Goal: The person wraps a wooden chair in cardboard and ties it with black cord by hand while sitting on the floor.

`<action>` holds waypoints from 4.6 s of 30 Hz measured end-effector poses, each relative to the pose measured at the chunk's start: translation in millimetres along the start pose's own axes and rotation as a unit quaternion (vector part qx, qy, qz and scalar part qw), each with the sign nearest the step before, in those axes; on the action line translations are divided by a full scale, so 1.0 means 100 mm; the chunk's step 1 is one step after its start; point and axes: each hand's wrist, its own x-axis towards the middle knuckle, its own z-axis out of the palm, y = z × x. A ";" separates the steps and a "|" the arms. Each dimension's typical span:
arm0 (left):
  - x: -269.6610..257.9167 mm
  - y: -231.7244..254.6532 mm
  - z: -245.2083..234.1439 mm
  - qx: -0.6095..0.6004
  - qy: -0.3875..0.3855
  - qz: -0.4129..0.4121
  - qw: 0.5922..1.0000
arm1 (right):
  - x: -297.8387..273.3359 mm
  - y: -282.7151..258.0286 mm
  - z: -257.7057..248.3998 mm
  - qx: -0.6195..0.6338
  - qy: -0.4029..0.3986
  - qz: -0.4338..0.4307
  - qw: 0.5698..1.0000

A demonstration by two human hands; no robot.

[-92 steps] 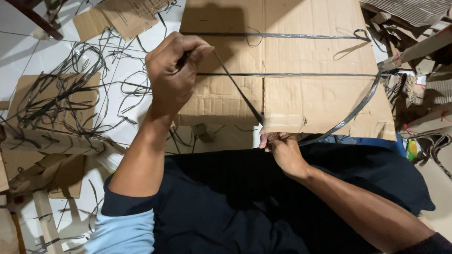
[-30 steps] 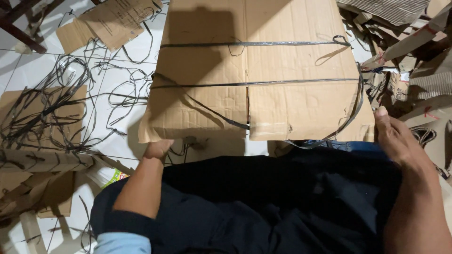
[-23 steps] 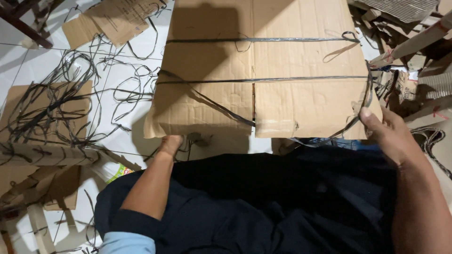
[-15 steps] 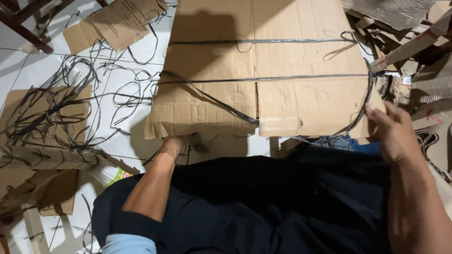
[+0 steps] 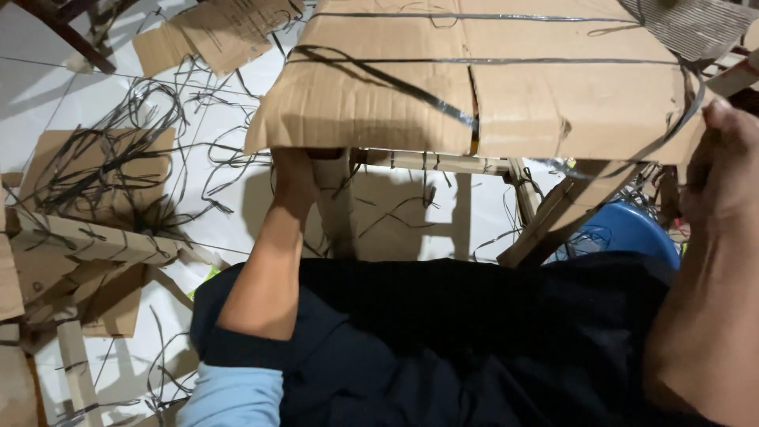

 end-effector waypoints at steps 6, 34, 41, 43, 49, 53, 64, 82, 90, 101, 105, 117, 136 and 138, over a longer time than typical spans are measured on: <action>0.02 0.17 0.15 -0.042 0.015 0.004 0.999 | 0.03 -0.17 0.25 0.009 0.139 0.122 0.983; 0.25 0.45 0.50 -0.052 -0.158 0.030 0.986 | 0.50 -0.17 0.22 0.036 0.155 0.076 0.984; 0.11 0.82 0.64 -0.051 -0.111 -0.085 0.989 | 0.59 -0.20 0.22 0.026 0.207 0.105 0.972; 0.04 0.90 0.64 -0.095 -0.184 -0.035 0.978 | 0.46 -0.39 0.36 0.018 0.188 0.112 0.976; 0.01 0.90 0.63 -0.075 -0.190 -0.039 0.978 | 0.39 -0.26 0.36 0.100 0.296 0.121 0.942; 0.12 0.74 0.61 -0.100 -0.190 -0.035 0.976 | 0.03 -0.17 0.56 0.127 0.407 0.139 0.894; 0.34 0.51 0.59 -0.110 -0.229 0.078 0.964 | -0.82 0.18 2.06 -0.059 -0.144 0.014 0.988; 0.37 0.31 0.44 -0.034 -0.128 -0.019 0.991 | -0.75 0.68 2.47 0.190 -0.153 0.013 0.970; 0.37 0.26 0.47 -0.063 -0.113 -0.033 0.991 | -0.91 0.90 1.99 0.141 -0.036 0.044 0.988; 0.21 0.41 0.53 -0.091 -0.092 -0.065 0.989 | -0.94 1.69 1.40 0.065 0.051 0.038 0.996; 0.32 0.23 0.39 -0.099 -0.098 -0.029 0.990 | -1.00 1.63 1.26 0.055 0.113 0.041 0.991; 0.04 0.48 0.46 -0.094 -0.136 -0.017 0.986 | -1.06 1.54 0.96 -0.265 0.246 -0.119 0.925; -0.07 0.61 0.43 -0.062 -0.067 0.042 0.995 | -1.16 1.62 1.03 -0.113 0.168 0.048 0.978; -0.13 0.63 0.49 -0.075 -0.049 0.042 0.995 | -1.22 1.63 1.03 -0.126 0.169 0.054 0.976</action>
